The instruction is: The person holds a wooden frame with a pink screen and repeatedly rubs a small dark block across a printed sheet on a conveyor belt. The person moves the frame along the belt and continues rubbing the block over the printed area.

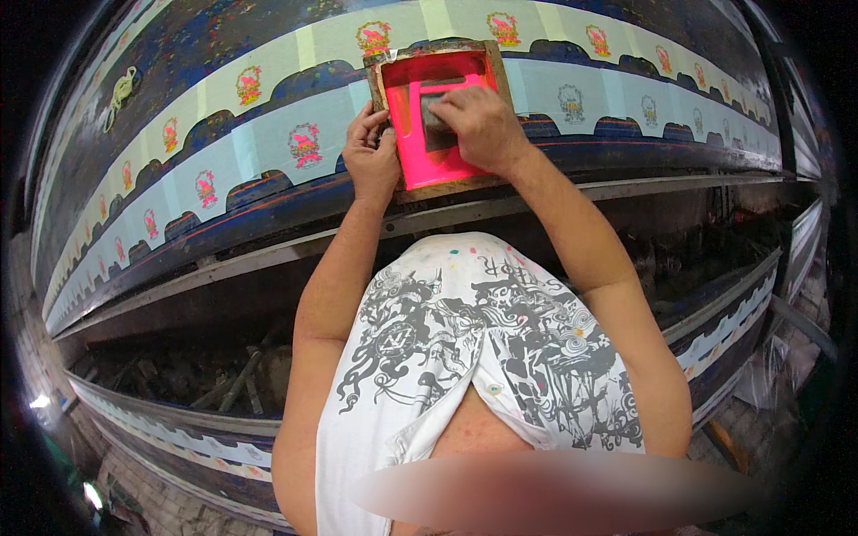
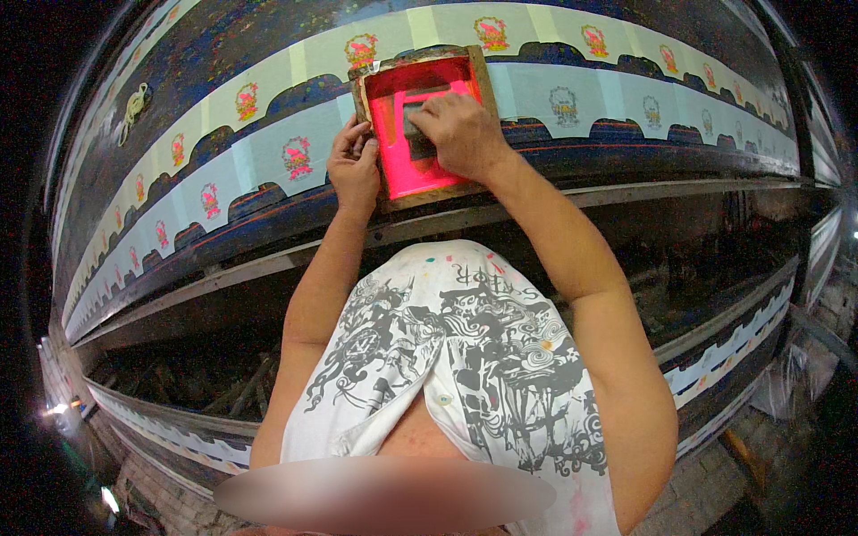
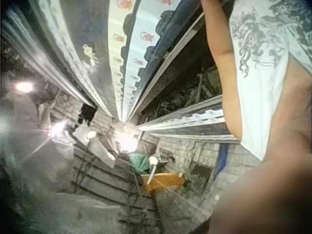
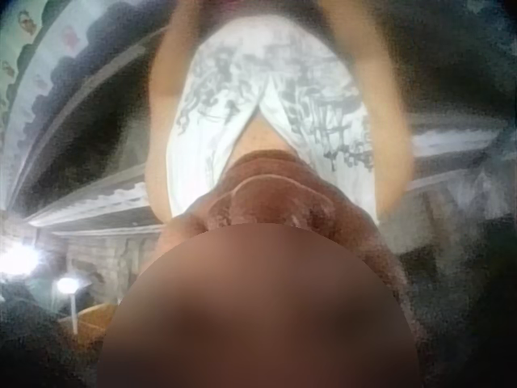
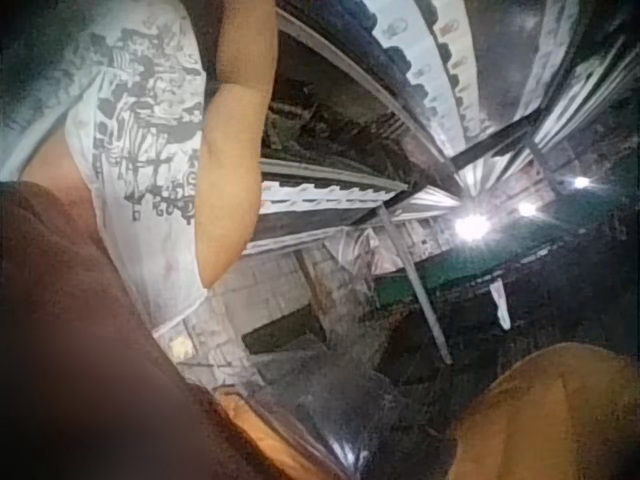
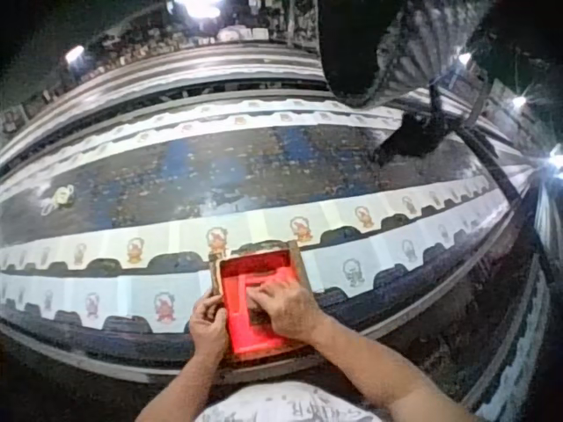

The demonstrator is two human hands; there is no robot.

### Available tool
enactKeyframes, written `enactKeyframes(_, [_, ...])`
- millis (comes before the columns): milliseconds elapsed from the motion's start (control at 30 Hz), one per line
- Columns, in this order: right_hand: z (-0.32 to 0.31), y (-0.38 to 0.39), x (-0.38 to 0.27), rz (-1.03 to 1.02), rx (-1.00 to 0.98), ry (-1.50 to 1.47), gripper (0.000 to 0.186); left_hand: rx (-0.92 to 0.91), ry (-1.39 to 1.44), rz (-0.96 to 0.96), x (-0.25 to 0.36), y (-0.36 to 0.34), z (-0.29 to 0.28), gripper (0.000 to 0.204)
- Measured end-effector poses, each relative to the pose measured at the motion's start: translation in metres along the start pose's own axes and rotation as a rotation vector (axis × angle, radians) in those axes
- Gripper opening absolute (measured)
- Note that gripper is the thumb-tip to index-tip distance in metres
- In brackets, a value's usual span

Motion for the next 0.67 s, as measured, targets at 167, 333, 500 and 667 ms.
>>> enactKeyframes(167, [-0.003, 0.047, -0.034, 0.017, -0.036, -0.046, 0.040, -0.037, -0.076, -0.057, 0.002, -0.007, -0.005, 0.039])
enactKeyframes(333, [-0.013, 0.074, -0.057, 0.018, -0.090, -0.128, 0.040, -0.061, -0.192, -0.061, 0.006, -0.004, -0.013, 0.043])
enactKeyframes(500, [-0.015, 0.051, -0.029, -0.011, -0.258, -0.238, 0.037, -0.052, -0.233, -0.040, -0.003, -0.002, -0.014, 0.051])
enactKeyframes(667, [-0.002, -0.011, 0.029, 0.095, -0.308, -0.180, 0.036, -0.080, -0.266, -0.094, -0.021, 0.005, -0.012, 0.052])
Point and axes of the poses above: each hand's wrist, its own y-axis away from the middle knuckle, its own z-axis out of the palm, x = y × z, the point moved 10 cm from there along -y, towards the middle knuckle, and after that the axes turned 6 degrees about z, right-handed, at the moved point
